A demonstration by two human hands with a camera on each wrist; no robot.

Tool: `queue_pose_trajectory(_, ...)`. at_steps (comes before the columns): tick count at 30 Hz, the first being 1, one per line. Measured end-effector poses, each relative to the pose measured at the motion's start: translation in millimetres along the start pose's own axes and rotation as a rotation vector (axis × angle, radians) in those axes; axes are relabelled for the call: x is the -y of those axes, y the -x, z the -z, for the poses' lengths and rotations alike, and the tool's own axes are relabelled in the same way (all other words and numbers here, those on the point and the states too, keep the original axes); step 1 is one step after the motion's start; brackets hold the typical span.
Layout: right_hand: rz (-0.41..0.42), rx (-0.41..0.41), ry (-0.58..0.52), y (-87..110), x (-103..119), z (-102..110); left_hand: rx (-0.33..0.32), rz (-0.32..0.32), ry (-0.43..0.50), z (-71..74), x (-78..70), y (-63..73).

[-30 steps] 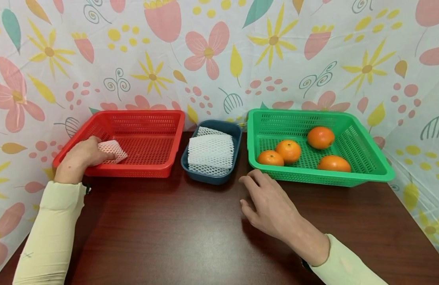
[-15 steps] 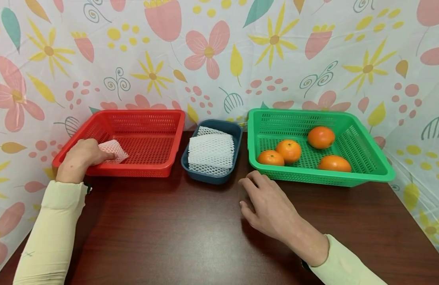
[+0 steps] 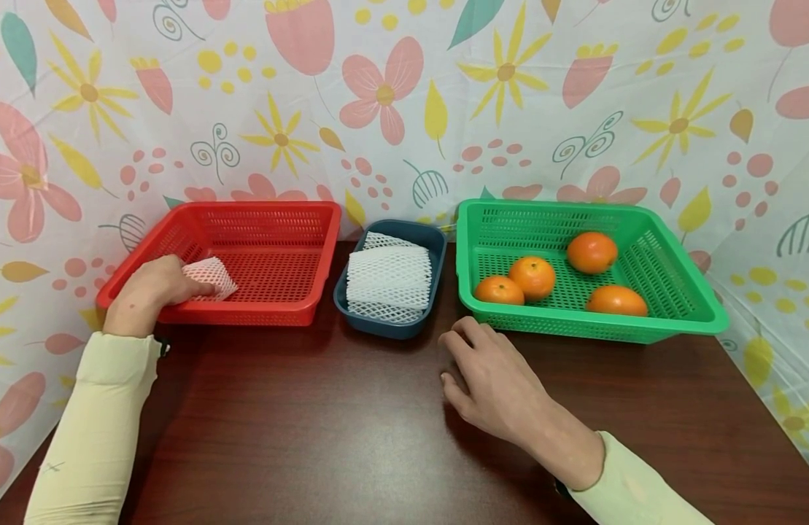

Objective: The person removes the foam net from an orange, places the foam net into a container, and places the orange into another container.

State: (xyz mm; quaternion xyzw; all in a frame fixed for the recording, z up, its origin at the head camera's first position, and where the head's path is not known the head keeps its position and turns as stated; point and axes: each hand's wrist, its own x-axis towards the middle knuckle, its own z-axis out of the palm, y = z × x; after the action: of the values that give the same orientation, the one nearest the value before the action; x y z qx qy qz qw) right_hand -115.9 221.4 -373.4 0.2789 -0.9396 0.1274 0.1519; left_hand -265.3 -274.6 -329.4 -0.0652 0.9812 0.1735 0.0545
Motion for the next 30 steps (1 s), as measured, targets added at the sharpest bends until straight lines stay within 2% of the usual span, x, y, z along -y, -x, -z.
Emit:
queue_pose_trajectory(13,0.003,-0.005,0.001,-0.1,0,-1,0.017,0.001,-0.004,2.5,0.1,-1.8)
queue_pose_trajectory(24,0.016,-0.018,-0.002,-0.2,0,0,-0.107,0.001,0.038,2.0,-1.5,-4.3)
queue_pose_trajectory(30,0.004,-0.008,-0.004,0.1,0,0,-0.156,-0.081,0.091,11.8,-6.6,-1.4)
